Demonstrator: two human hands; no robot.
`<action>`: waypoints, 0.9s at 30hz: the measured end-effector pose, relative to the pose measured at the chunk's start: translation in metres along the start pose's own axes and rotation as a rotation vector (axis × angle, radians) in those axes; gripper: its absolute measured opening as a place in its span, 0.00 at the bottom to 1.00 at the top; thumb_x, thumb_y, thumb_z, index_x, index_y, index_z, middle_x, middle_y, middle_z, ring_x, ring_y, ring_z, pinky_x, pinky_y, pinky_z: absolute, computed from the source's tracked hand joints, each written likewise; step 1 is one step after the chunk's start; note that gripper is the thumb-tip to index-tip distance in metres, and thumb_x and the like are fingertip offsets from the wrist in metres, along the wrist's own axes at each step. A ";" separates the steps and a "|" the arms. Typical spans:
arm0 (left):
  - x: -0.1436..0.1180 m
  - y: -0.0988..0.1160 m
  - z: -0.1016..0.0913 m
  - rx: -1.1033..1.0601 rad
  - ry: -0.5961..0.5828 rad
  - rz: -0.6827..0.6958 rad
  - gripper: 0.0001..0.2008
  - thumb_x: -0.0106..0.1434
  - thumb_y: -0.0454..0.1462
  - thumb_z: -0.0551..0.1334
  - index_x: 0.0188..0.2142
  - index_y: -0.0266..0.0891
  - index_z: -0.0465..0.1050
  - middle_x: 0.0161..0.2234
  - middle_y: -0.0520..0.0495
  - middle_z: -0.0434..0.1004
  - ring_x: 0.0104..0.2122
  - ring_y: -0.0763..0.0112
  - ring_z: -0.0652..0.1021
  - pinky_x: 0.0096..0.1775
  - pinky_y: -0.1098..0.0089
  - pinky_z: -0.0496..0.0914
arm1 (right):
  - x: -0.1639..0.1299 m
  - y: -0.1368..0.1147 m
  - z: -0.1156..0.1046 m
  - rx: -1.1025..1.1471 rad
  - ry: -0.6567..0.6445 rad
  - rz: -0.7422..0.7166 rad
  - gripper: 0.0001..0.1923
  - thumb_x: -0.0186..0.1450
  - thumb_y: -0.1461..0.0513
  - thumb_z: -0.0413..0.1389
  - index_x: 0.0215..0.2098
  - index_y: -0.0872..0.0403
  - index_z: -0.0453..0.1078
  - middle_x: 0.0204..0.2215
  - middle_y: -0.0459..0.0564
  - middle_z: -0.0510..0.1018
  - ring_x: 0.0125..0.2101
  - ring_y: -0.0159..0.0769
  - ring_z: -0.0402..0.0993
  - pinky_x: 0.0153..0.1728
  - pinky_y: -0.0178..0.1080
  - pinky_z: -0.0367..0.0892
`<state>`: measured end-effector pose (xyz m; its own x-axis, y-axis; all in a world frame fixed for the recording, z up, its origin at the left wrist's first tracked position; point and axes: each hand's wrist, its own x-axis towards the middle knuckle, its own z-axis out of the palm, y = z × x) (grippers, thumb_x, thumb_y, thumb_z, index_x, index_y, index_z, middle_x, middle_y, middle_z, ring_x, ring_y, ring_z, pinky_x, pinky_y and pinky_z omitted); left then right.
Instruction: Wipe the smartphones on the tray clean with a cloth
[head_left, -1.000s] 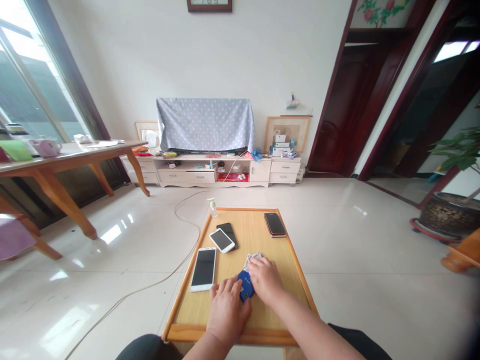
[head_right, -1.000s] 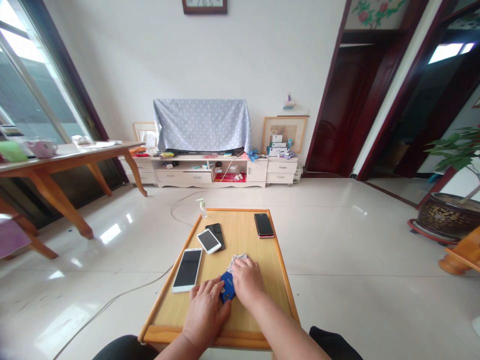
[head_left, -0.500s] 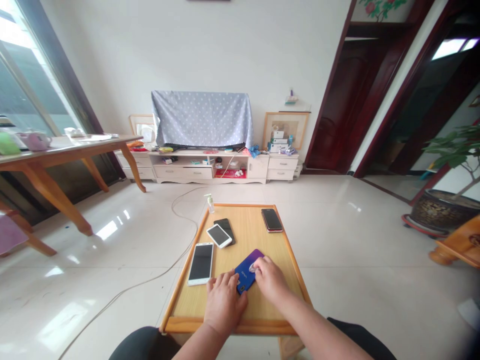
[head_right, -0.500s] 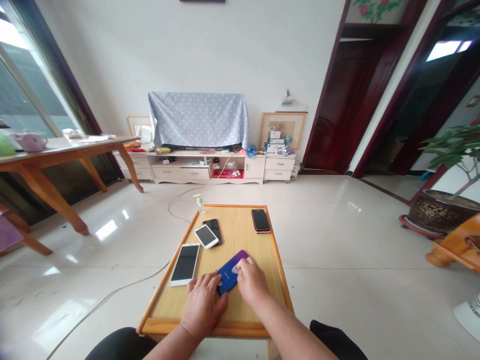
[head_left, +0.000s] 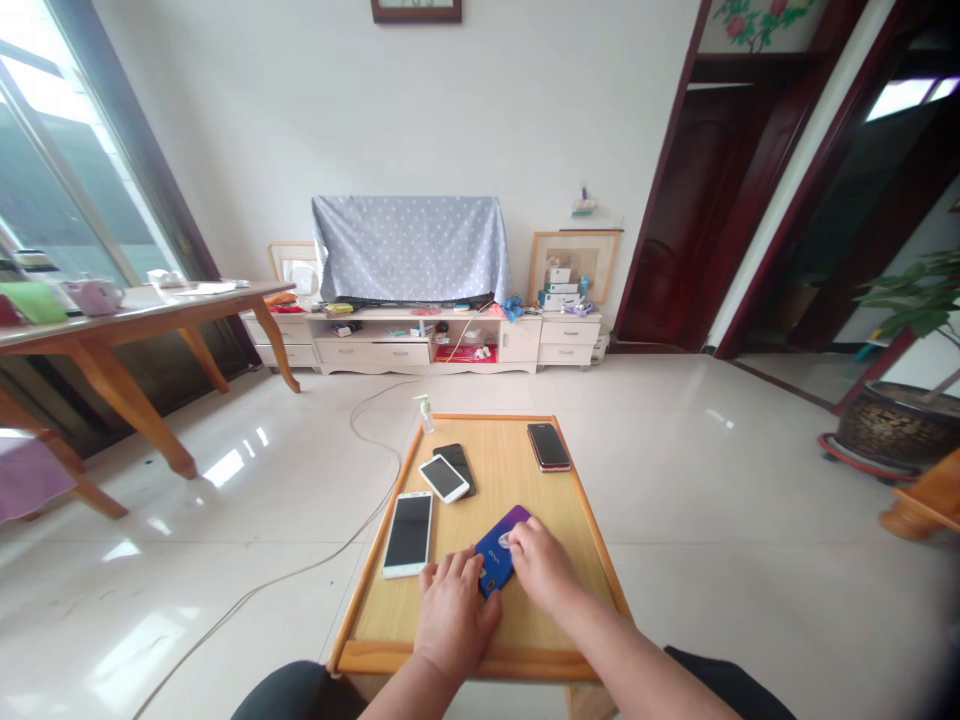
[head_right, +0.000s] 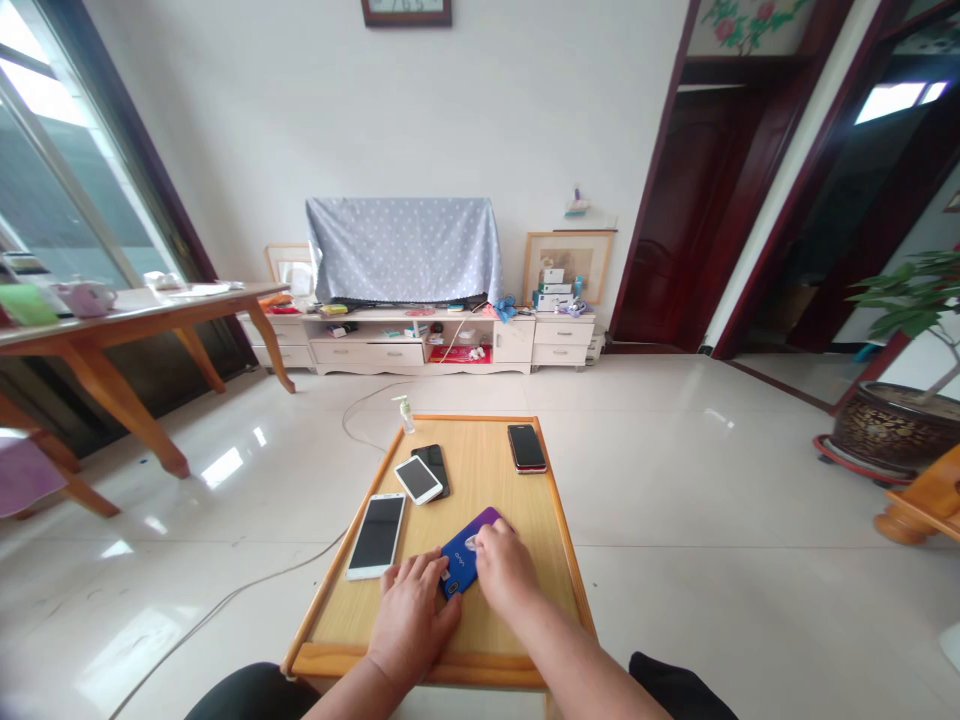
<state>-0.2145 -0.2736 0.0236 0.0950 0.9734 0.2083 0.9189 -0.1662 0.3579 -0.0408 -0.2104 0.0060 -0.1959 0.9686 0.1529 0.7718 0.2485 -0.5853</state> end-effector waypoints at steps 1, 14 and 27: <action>-0.001 0.000 -0.001 -0.004 -0.001 -0.005 0.18 0.60 0.43 0.61 0.50 0.46 0.73 0.55 0.46 0.75 0.54 0.56 0.71 0.56 0.54 0.57 | 0.008 0.008 -0.006 -0.021 0.031 0.055 0.08 0.68 0.66 0.50 0.33 0.52 0.68 0.38 0.47 0.71 0.34 0.31 0.71 0.34 0.33 0.59; -0.005 0.005 -0.014 -0.027 -0.033 -0.044 0.16 0.61 0.45 0.59 0.48 0.48 0.73 0.53 0.48 0.75 0.52 0.58 0.71 0.56 0.56 0.56 | -0.007 -0.014 0.010 -0.012 -0.047 -0.037 0.08 0.68 0.67 0.50 0.33 0.51 0.67 0.36 0.45 0.70 0.32 0.30 0.69 0.32 0.33 0.55; -0.008 0.004 -0.022 -0.055 -0.046 -0.051 0.15 0.61 0.46 0.58 0.47 0.49 0.74 0.50 0.47 0.76 0.51 0.55 0.72 0.56 0.54 0.58 | -0.004 -0.031 0.011 0.017 -0.056 -0.146 0.13 0.66 0.68 0.47 0.34 0.50 0.72 0.38 0.49 0.74 0.35 0.34 0.72 0.36 0.34 0.63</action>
<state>-0.2199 -0.2859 0.0429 0.0671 0.9868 0.1473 0.9007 -0.1234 0.4165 -0.0711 -0.2218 0.0146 -0.3390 0.9207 0.1935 0.7225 0.3866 -0.5732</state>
